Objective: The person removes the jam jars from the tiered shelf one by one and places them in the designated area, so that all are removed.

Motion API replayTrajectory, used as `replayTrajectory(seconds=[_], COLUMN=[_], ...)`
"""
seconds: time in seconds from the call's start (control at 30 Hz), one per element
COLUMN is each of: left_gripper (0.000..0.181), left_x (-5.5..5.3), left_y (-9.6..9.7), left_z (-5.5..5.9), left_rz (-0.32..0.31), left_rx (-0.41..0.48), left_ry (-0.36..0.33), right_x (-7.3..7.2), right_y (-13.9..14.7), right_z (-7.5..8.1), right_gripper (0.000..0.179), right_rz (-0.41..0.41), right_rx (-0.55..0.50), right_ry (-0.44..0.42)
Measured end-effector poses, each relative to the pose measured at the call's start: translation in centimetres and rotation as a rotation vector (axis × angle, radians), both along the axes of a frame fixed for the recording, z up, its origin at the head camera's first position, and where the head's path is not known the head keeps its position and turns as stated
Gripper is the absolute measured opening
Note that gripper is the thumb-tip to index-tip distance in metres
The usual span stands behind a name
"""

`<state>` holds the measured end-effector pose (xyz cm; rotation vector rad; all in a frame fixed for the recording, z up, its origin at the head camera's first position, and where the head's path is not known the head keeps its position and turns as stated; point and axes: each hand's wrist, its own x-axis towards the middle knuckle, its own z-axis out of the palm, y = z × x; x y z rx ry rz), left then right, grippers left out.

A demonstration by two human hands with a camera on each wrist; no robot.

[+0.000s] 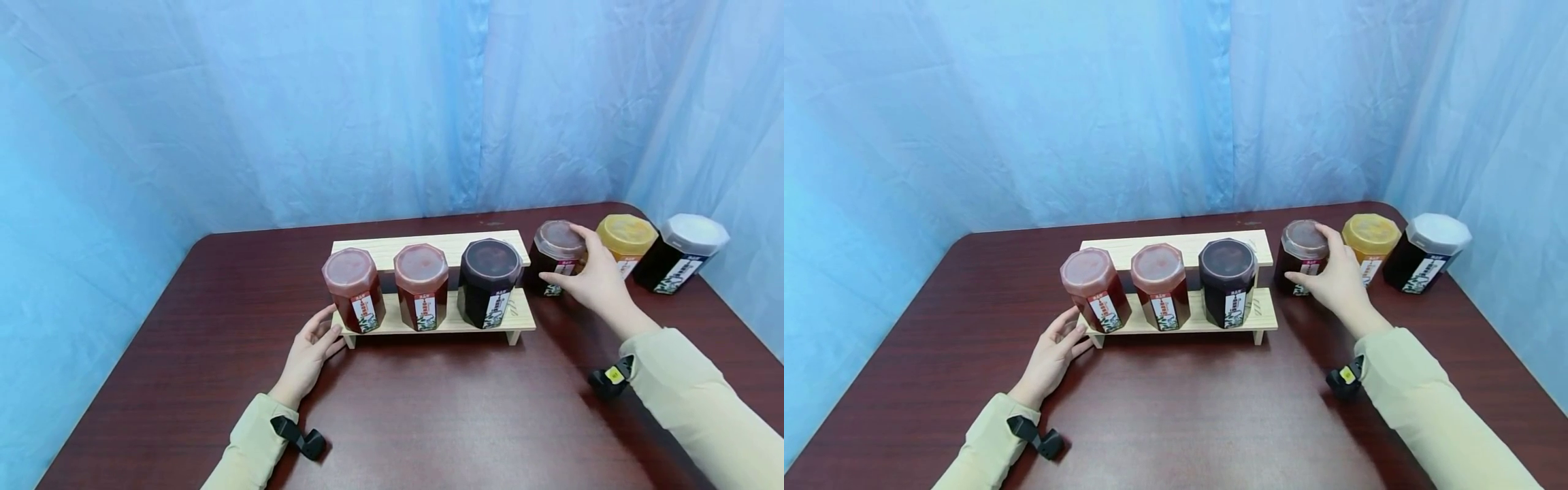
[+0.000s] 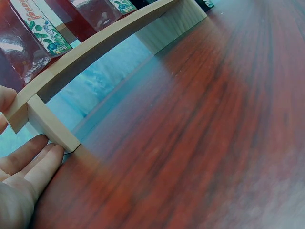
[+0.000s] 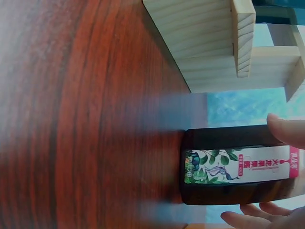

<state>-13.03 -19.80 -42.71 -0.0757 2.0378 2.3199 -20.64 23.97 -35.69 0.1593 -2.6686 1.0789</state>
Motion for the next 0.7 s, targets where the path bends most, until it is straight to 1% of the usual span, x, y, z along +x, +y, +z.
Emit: replayTrajectory(seconds=[0.27,0.43,0.6,0.7], left_gripper=[0.048,0.048,0.048,0.049], left_x=[0.0,0.0,0.0,0.0], left_y=[-0.1,-0.1,0.0,0.0], left_z=[-0.1,0.1,0.1,0.2], left_rz=[-0.005,0.000,-0.002,-0.004], left_rx=[0.000,0.005,-0.008,-0.019], left_ry=[0.000,-0.005,0.004,0.013], right_x=[0.9,1.5,2.0,2.5], right_y=[0.2,0.5,0.7,0.7], right_z=[0.8,1.0,1.0,1.0], right_gripper=[0.087,0.083,0.080,0.079], right_rz=[0.008,0.020,0.028,0.030], right_rx=[0.047,0.068,0.087,0.076], right_ry=[-0.027,-0.044,-0.027,-0.024])
